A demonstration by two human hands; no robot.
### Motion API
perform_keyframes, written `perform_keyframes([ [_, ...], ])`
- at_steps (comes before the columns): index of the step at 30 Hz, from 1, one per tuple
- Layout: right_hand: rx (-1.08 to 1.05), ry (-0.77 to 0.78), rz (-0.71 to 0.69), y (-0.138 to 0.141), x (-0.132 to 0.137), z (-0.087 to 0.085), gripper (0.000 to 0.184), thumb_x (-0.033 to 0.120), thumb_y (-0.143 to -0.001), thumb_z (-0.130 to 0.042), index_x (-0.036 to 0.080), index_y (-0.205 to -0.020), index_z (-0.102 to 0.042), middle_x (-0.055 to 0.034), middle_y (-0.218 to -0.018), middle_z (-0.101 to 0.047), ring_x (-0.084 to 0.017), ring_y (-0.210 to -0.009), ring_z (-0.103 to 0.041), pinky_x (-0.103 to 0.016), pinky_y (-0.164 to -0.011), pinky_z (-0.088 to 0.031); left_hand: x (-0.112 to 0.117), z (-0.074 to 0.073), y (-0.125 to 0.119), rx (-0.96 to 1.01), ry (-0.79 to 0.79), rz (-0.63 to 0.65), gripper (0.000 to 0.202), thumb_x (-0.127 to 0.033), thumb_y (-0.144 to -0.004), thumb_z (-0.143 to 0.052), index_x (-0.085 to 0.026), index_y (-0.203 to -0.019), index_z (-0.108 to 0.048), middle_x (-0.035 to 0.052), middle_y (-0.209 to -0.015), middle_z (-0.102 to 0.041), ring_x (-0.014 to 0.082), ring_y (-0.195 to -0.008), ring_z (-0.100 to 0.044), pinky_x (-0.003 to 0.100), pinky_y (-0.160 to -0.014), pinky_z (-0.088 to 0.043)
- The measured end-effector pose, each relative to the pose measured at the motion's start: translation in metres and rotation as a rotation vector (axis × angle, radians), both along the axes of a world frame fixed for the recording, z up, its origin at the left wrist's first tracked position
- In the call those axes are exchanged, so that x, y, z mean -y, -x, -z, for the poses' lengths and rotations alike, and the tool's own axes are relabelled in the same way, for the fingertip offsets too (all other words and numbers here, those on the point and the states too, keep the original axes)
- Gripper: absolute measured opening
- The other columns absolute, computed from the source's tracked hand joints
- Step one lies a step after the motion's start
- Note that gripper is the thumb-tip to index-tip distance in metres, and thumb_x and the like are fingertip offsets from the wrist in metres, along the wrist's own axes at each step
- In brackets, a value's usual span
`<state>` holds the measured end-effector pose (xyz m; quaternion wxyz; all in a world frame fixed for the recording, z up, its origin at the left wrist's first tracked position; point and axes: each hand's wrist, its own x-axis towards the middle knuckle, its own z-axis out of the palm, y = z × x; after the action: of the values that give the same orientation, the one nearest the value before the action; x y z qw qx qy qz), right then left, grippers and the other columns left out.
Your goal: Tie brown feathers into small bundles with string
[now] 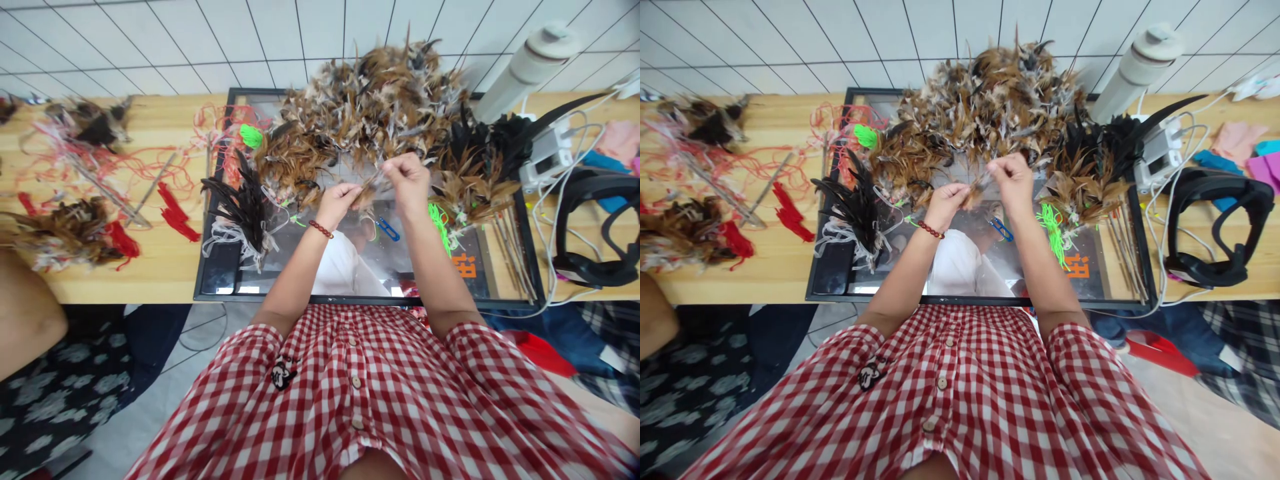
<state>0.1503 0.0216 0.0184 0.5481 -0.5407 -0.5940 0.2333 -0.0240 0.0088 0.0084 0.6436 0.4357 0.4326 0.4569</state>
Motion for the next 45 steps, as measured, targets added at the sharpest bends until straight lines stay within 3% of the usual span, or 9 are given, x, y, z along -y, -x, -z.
perform_keyframes([
  [3, 0.004, -0.083, 0.11, -0.03, -0.01, 0.003, 0.037, 0.058, -0.092, -0.062, 0.024, -0.087, -0.076, -0.0024, -0.085, -0.062, -0.023, -0.096, -0.066, -0.05, -0.096, -0.052, -0.007, 0.008, 0.002, -0.066, -0.056, -0.083, 0.015, -0.026, -0.079, -0.08, -0.016, -0.073, -0.071, -0.0048, -0.053, -0.061, 0.0053, -0.049, -0.051, 0.018, -0.055, -0.042],
  [6, 0.015, -0.107, 0.108, -0.044, -0.009, -0.002, 0.035, 0.056, -0.091, -0.064, 0.023, -0.085, -0.077, -0.0022, -0.082, -0.062, -0.023, -0.094, -0.066, -0.05, -0.093, -0.052, -0.014, 0.014, 0.006, -0.092, -0.146, -0.237, 0.016, -0.026, -0.075, -0.084, -0.018, -0.085, -0.075, 0.0003, -0.077, -0.075, 0.0095, -0.071, -0.067, 0.021, -0.074, -0.052],
  [9, 0.021, -0.012, -0.028, -0.032, 0.001, -0.01, 0.03, 0.054, -0.084, -0.075, 0.025, -0.079, -0.077, -0.0005, -0.076, -0.062, -0.021, -0.086, -0.064, -0.049, -0.094, -0.053, -0.015, 0.012, 0.01, -0.081, -0.242, -0.302, 0.028, -0.034, -0.076, -0.084, -0.021, -0.099, -0.076, 0.0055, -0.105, -0.079, 0.0168, -0.104, -0.071, 0.029, -0.096, -0.053],
  [14, 0.054, 0.124, -0.226, 0.011, 0.011, -0.015, 0.036, 0.062, -0.076, -0.079, 0.026, -0.074, -0.078, -0.0001, -0.072, -0.062, -0.018, -0.077, -0.06, -0.043, -0.087, -0.053, -0.005, -0.002, 0.009, -0.024, -0.296, -0.144, 0.032, -0.048, -0.083, -0.076, -0.022, -0.102, -0.078, 0.0059, -0.107, -0.079, 0.022, -0.116, -0.07, 0.038, -0.108, -0.049],
  [25, -0.113, 0.151, -0.183, 0.039, 0.011, 0.005, 0.054, 0.078, -0.071, -0.072, 0.025, -0.072, -0.075, -0.0013, -0.077, -0.059, -0.015, -0.067, -0.057, -0.04, -0.073, -0.056, 0.003, -0.017, 0.014, 0.147, 0.14, 0.162, 0.031, -0.039, -0.077, -0.084, -0.013, -0.072, -0.068, 0.0002, -0.065, -0.068, 0.0098, -0.058, -0.064, 0.024, -0.065, -0.055],
  [32, 0.042, 0.131, -0.216, 0.034, -0.023, 0.006, 0.038, 0.061, -0.086, -0.069, 0.024, -0.083, -0.075, -0.0041, -0.088, -0.068, -0.021, -0.091, -0.064, -0.043, -0.093, -0.053, -0.008, -0.006, 0.018, 0.119, -0.022, -0.148, 0.031, -0.043, -0.085, -0.076, -0.017, -0.075, -0.065, -0.0017, -0.065, -0.063, 0.0105, -0.068, -0.066, 0.024, -0.073, -0.054],
  [37, 0.38, 0.234, -0.171, 0.02, -0.035, 0.025, 0.019, 0.039, -0.076, -0.082, 0.021, -0.082, -0.075, -0.0059, -0.087, -0.07, -0.025, -0.088, -0.064, -0.046, -0.092, -0.052, -0.017, -0.011, 0.03, 0.296, -0.052, -0.432, 0.029, -0.04, -0.098, -0.058, -0.019, -0.078, -0.059, -0.0005, -0.07, -0.058, 0.0114, -0.074, -0.065, 0.027, -0.076, -0.057],
  [41, 0.525, 0.252, -0.151, 0.033, -0.024, 0.033, 0.016, 0.034, -0.081, -0.075, 0.021, -0.09, -0.075, -0.0093, -0.098, -0.072, -0.027, -0.096, -0.064, -0.045, -0.093, -0.051, -0.02, -0.012, 0.033, 0.258, 0.022, -0.495, 0.028, -0.044, -0.096, -0.062, -0.02, -0.082, -0.062, -0.0011, -0.069, -0.057, 0.0098, -0.069, -0.062, 0.022, -0.068, -0.054],
  [45, 0.561, 0.246, -0.144, 0.04, -0.014, 0.024, 0.014, 0.03, -0.092, -0.061, 0.021, -0.086, -0.07, -0.0108, -0.1, -0.071, -0.029, -0.099, -0.063, -0.045, -0.095, -0.05, -0.019, -0.006, 0.027, 0.176, 0.022, -0.466, 0.027, -0.047, -0.093, -0.066, -0.021, -0.086, -0.064, -0.0018, -0.069, -0.058, 0.0096, -0.068, -0.062, 0.021, -0.064, -0.052],
])
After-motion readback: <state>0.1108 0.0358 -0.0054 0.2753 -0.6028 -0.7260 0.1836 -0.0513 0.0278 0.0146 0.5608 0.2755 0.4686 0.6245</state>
